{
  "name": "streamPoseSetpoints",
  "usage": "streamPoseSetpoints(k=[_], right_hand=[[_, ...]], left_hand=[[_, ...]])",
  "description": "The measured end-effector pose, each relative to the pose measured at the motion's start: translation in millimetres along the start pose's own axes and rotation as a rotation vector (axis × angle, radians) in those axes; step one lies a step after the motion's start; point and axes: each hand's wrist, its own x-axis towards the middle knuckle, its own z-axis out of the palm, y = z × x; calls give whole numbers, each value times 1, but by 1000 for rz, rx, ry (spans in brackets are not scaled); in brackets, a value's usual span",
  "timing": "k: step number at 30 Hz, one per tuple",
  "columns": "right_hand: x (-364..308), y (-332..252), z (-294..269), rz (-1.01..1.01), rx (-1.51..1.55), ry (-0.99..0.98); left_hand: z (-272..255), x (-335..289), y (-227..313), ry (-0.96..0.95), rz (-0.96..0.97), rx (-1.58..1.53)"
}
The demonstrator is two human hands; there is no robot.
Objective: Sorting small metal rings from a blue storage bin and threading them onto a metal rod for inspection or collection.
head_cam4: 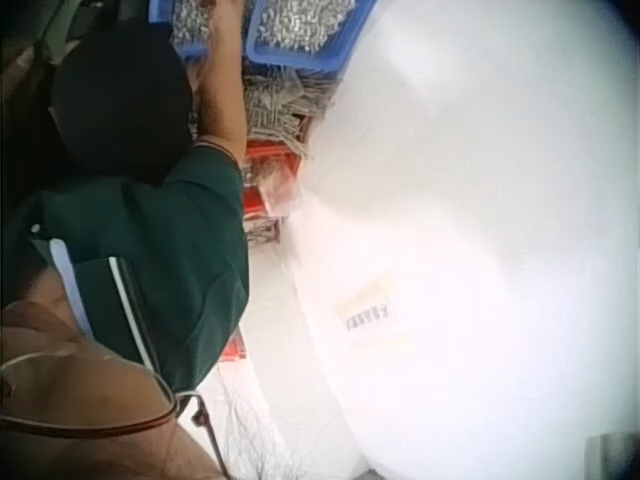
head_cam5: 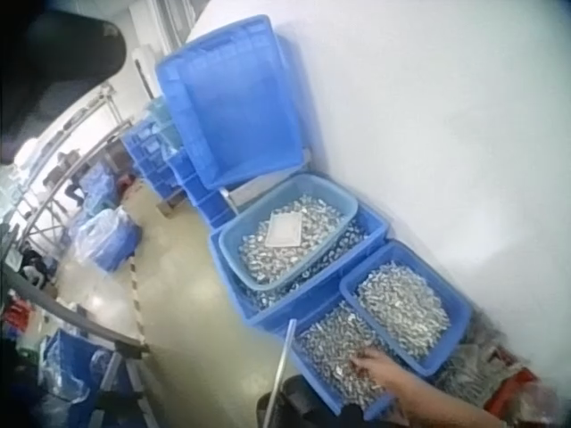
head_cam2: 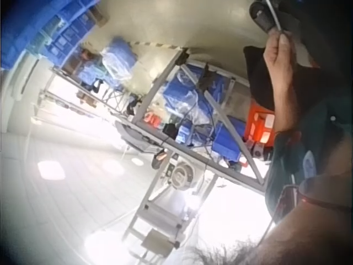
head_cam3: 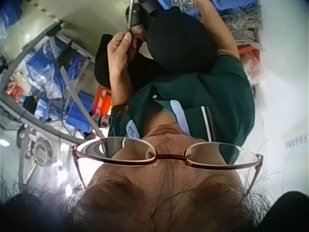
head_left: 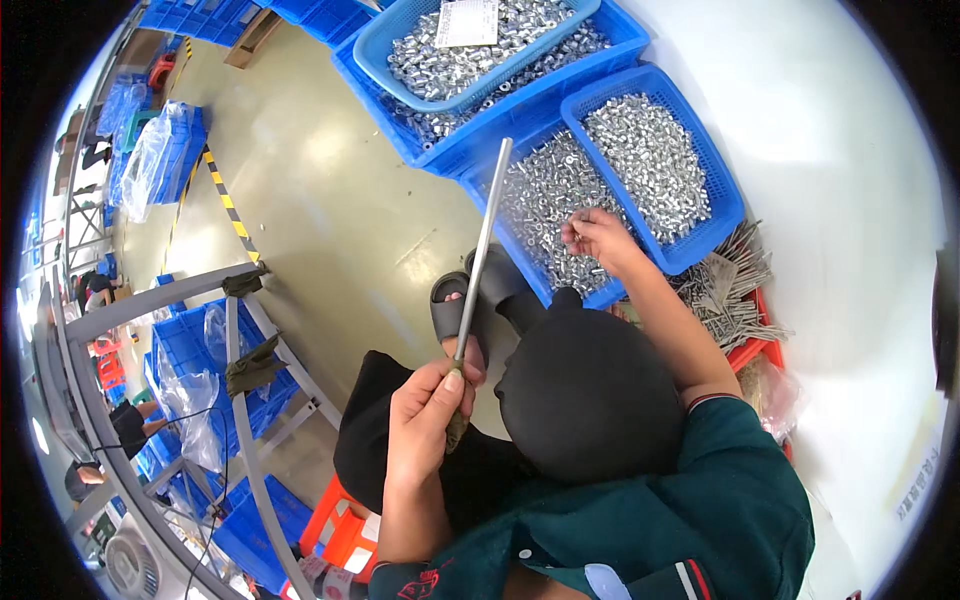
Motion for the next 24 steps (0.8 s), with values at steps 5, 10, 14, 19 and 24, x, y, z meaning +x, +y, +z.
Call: streamPoseSetpoints(k=[5,10,14,19,24], right_hand=[[-19,2,-8,95,-59,88],[-18,-8,-2,59,-73,18],[-14,-14,8,-26,-467,130],[-4,11,12,-303,-1277,75],[24,12,22,-467,-1784,164]], left_hand=[[2,0,0,-3,2,-3],[0,-3,3,23,-67,-34],[2,-1,3,27,-57,-18],[3,0,1,28,-54,-18],[6,3,-1,42,-8,48]])
